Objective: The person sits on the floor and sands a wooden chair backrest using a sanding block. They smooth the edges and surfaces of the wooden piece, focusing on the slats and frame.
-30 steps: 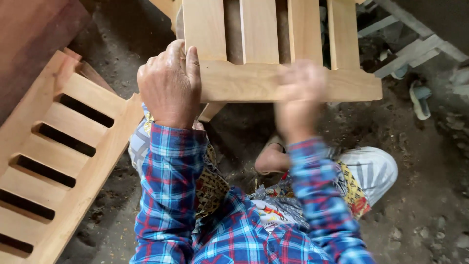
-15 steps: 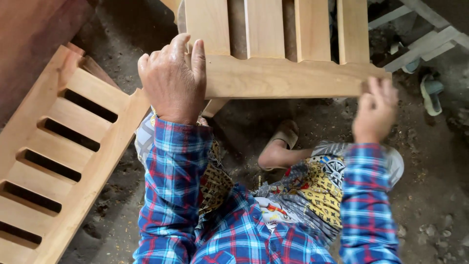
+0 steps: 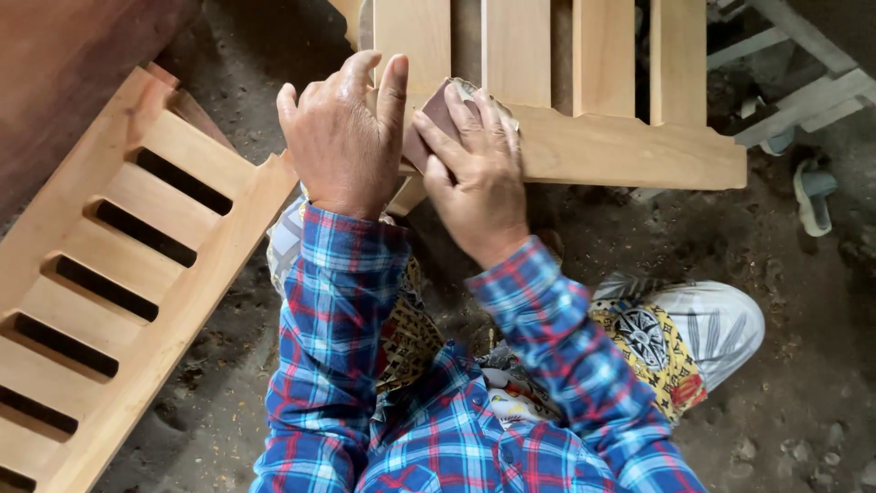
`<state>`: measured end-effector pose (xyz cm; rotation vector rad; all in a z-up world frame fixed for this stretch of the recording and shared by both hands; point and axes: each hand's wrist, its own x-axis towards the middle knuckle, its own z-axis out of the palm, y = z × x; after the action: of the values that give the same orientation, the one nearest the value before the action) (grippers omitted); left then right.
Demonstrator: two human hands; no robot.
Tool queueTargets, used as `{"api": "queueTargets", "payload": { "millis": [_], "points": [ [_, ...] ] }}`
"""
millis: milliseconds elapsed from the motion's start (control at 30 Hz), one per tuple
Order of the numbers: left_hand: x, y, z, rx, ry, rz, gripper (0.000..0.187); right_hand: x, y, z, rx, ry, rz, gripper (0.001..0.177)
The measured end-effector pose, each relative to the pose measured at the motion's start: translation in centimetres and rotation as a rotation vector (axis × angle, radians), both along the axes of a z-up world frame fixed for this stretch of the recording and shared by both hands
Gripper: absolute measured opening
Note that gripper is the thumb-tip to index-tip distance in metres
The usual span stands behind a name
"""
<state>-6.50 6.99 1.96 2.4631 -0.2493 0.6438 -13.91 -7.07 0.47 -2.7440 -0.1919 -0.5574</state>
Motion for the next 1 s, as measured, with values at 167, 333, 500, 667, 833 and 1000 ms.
{"api": "queueTargets", "payload": {
  "millis": [167,333,500,667,833,1000],
  "points": [
    [0.1,-0.1,-0.5,0.002,-0.023,-0.015,0.042,-2.1,-10.4,1.2,0.317,-0.056,-0.048,0.036],
    [0.1,0.2,-0.5,-0.021,-0.011,-0.031,0.042,-8.6,-29.1,-4.7,0.015,0.016,-0.582,0.049],
    [0.3,0.0,-0.7,0.079,-0.066,0.01,0.041,-5.6,-22.5,-4.1,-0.065,-0.094,-0.473,0.051],
    [0.3,-0.2,-0.6,0.088,-0.059,0.016,0.041,-2.8,-2.5,0.7,0.128,-0.044,-0.086,0.027],
    [0.1,0.0,-0.6,0.056,-0.037,0.007,0.036,-3.4,-4.9,1.9,0.141,0.007,0.13,0.042],
    [-0.2,0.1,-0.5,0.001,-0.048,-0.036,0.034,-6.2,-22.5,-2.4,0.035,-0.098,-0.269,0.05]
  ]
}}
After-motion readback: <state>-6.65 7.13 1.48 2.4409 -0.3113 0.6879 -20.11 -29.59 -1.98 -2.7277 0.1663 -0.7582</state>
